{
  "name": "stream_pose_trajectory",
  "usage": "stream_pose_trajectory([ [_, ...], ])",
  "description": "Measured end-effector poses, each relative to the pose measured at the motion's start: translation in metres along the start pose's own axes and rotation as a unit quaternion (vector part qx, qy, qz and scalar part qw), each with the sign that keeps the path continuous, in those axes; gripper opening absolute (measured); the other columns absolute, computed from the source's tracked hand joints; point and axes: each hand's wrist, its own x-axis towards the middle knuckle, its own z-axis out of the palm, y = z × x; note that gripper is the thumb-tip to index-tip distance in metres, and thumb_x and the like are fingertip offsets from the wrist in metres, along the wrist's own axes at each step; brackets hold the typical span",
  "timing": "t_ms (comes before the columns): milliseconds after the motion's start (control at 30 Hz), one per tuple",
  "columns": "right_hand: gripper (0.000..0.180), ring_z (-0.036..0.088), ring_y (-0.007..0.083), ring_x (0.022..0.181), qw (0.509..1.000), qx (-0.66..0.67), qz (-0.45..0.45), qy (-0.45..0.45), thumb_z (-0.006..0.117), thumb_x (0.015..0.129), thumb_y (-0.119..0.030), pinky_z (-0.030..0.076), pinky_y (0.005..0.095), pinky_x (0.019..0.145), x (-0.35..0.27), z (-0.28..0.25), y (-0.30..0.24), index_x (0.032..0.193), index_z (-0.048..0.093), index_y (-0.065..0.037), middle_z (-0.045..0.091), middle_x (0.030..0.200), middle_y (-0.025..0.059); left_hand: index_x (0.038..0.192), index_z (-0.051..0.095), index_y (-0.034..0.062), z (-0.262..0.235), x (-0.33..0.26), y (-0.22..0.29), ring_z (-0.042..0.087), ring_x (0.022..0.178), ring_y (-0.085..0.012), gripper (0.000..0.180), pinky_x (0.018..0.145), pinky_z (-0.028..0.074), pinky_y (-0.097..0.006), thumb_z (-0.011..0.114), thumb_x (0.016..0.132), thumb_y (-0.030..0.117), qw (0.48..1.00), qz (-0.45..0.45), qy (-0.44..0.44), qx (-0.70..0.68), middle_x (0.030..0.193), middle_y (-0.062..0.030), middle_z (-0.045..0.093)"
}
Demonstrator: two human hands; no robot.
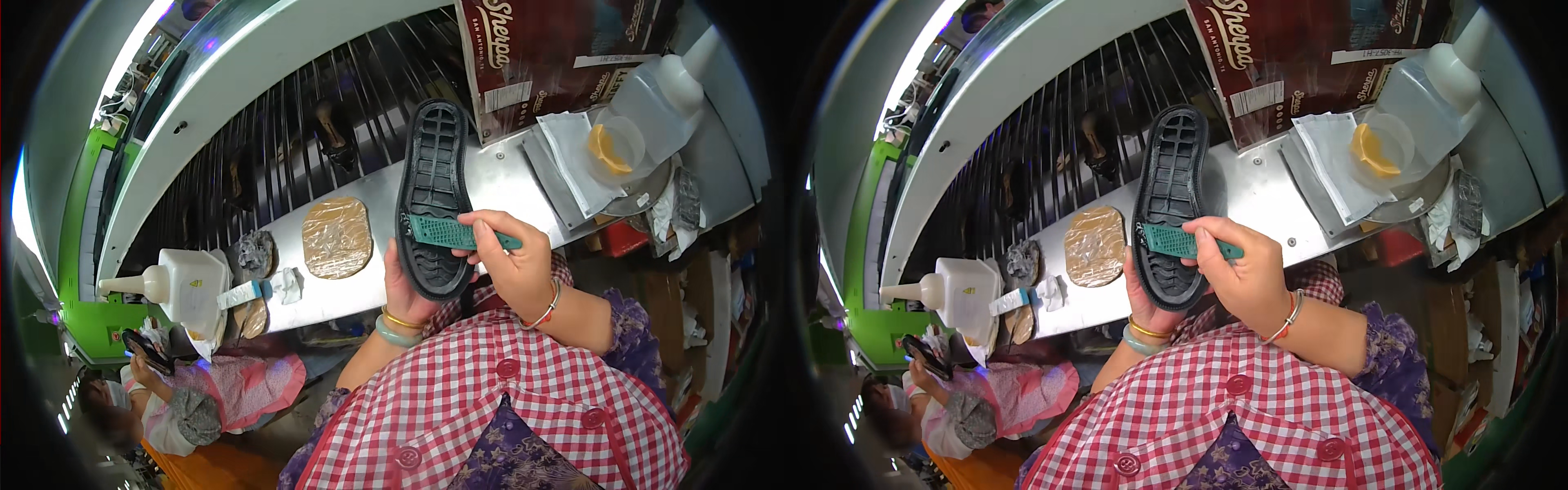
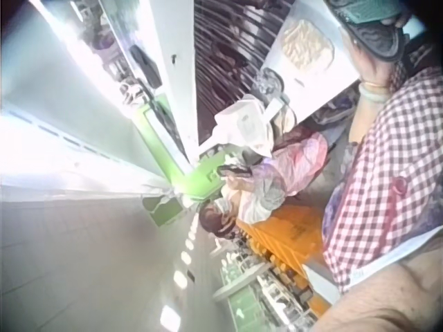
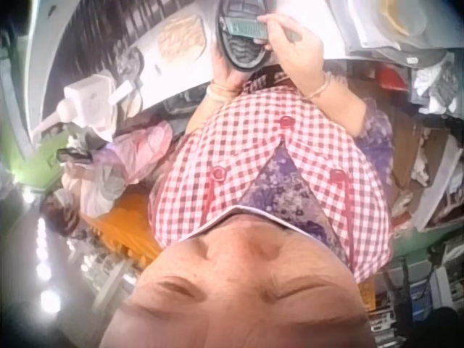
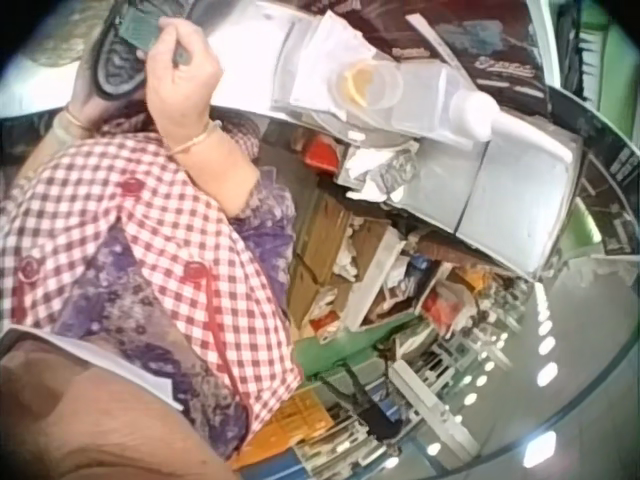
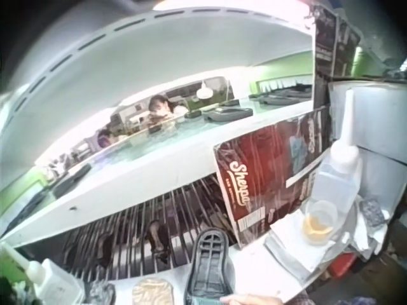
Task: The person cleans the soles of black shoe soles using a green brush. They repeatedly dip the brush into a small container of liquid and scrub the textured bottom of the soles. The person handles the soles one at a time, turning them over to clean different areas before placing them on a nearby conveyor belt.
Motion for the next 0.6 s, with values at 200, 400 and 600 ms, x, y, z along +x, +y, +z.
stream_pose_trajectory([
  [200, 0.018, 0.066, 0.0147, 0.072, 0.998, -0.018, -0.006, -0.052, 0.051, 0.090, -0.004, 0.054, 0.0220, 0.060, -0.011, -0.002, -0.002, 0.099, 0.061, 0.007, 0.065, 0.084, 0.0127, 0.124, 0.051, 0.0082, -0.013, 0.000, 0.004, 0.057, 0.104, -0.0287, 0.069, 0.088, 0.048, -0.047, 0.042, 0.085, 0.065, 0.998, -0.019, 0.048, -0.031, 0.119, -0.0144, 0.056],
  [400, 0.018, 0.067, 0.0146, 0.072, 0.990, -0.038, 0.024, -0.136, 0.051, 0.091, -0.005, 0.053, 0.0215, 0.060, -0.014, -0.007, -0.001, 0.100, 0.062, 0.006, 0.065, 0.087, 0.0130, 0.125, 0.050, 0.0072, -0.012, -0.002, 0.009, 0.056, 0.105, -0.0284, 0.070, 0.089, 0.048, -0.043, 0.034, 0.088, 0.064, 0.996, -0.018, 0.082, -0.018, 0.118, -0.0133, 0.057],
  [600, 0.020, 0.066, 0.0134, 0.072, 0.972, -0.021, 0.079, -0.222, 0.051, 0.092, -0.009, 0.050, 0.0196, 0.056, -0.007, -0.007, 0.006, 0.103, 0.062, 0.003, 0.065, 0.089, 0.0109, 0.128, 0.045, 0.0044, -0.012, -0.010, 0.018, 0.057, 0.106, -0.0293, 0.070, 0.089, 0.048, -0.043, 0.027, 0.091, 0.061, 0.996, -0.051, 0.065, -0.030, 0.121, -0.0166, 0.055],
])
